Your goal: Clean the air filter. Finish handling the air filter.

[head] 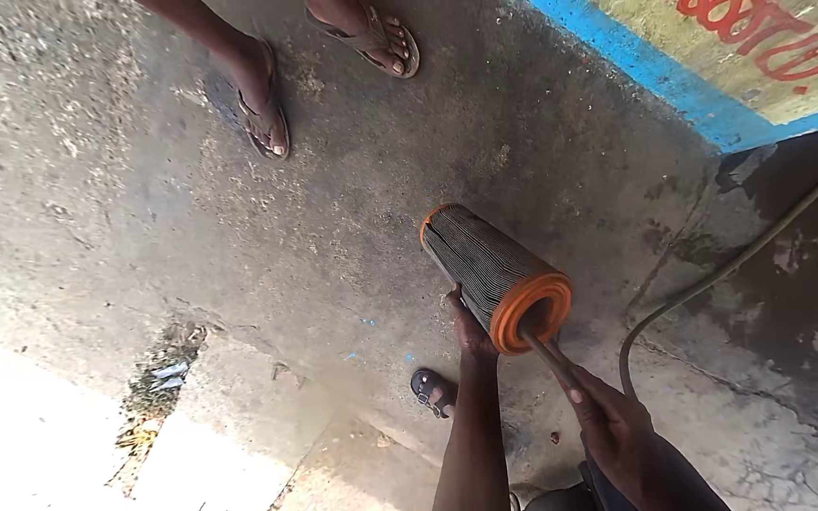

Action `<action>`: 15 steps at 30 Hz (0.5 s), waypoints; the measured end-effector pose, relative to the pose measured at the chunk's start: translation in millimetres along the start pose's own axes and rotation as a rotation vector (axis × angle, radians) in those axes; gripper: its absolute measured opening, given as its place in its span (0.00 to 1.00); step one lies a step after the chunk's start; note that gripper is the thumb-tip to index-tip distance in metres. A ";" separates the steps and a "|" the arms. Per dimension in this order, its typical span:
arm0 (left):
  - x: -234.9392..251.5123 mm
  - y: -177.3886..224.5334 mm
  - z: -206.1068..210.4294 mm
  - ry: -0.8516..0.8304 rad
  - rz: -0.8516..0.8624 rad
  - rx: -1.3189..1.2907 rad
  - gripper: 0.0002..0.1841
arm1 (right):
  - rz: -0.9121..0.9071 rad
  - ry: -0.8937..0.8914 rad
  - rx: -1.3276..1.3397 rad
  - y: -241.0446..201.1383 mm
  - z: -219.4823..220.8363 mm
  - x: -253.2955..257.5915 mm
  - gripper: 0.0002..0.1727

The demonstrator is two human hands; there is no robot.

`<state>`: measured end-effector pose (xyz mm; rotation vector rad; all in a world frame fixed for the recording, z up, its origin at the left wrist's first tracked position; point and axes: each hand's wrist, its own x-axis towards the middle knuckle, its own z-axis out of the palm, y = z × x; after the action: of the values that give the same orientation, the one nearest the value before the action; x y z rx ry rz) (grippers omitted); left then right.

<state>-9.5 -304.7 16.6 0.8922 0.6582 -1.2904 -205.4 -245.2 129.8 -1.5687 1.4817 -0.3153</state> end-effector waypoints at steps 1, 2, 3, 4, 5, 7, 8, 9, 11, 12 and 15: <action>-18.3 3.5 6.6 -0.014 0.009 0.061 0.23 | -0.001 -0.013 -0.016 -6.9 -4.7 -2.0 0.25; -36.3 7.0 10.5 -0.036 0.016 0.134 0.23 | 0.005 -0.030 -0.038 -15.1 -10.3 -3.8 0.26; -53.9 10.9 12.9 -0.058 0.027 0.203 0.23 | 0.002 -0.050 -0.069 -25.2 -16.6 -5.7 0.28; -71.7 15.5 15.9 -0.072 0.047 0.258 0.25 | -0.004 -0.078 -0.099 -36.7 -23.4 -8.5 0.29; -90.2 20.9 19.8 -0.076 0.063 0.303 0.28 | -0.013 -0.105 -0.126 -49.5 -29.9 -12.9 0.30; -129.4 33.2 32.2 -0.074 0.086 0.378 0.38 | -0.032 -0.121 -0.163 -76.0 -41.7 -24.3 0.26; -150.4 39.7 40.0 -0.068 0.120 0.429 0.47 | -0.038 -0.114 -0.167 -88.7 -47.9 -33.1 0.25; -170.2 47.8 47.4 -0.085 0.153 0.491 0.58 | -0.046 -0.097 -0.173 -102.6 -54.6 -43.5 0.23; -212.8 64.4 62.2 -0.120 0.221 0.593 0.71 | -0.060 -0.054 -0.199 -135.5 -68.4 -73.1 0.20; -234.9 71.9 72.4 -0.145 0.259 0.638 0.74 | -0.079 -0.006 -0.209 -150.2 -72.9 -88.0 0.18; -302.0 87.5 99.5 -0.218 0.362 0.685 0.77 | -0.184 0.261 -0.213 -188.3 -75.1 -127.2 0.15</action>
<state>15.2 -228.2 336.4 1.3249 -0.1427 -1.2654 -167.7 -193.8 360.6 -1.8980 1.6135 -0.4970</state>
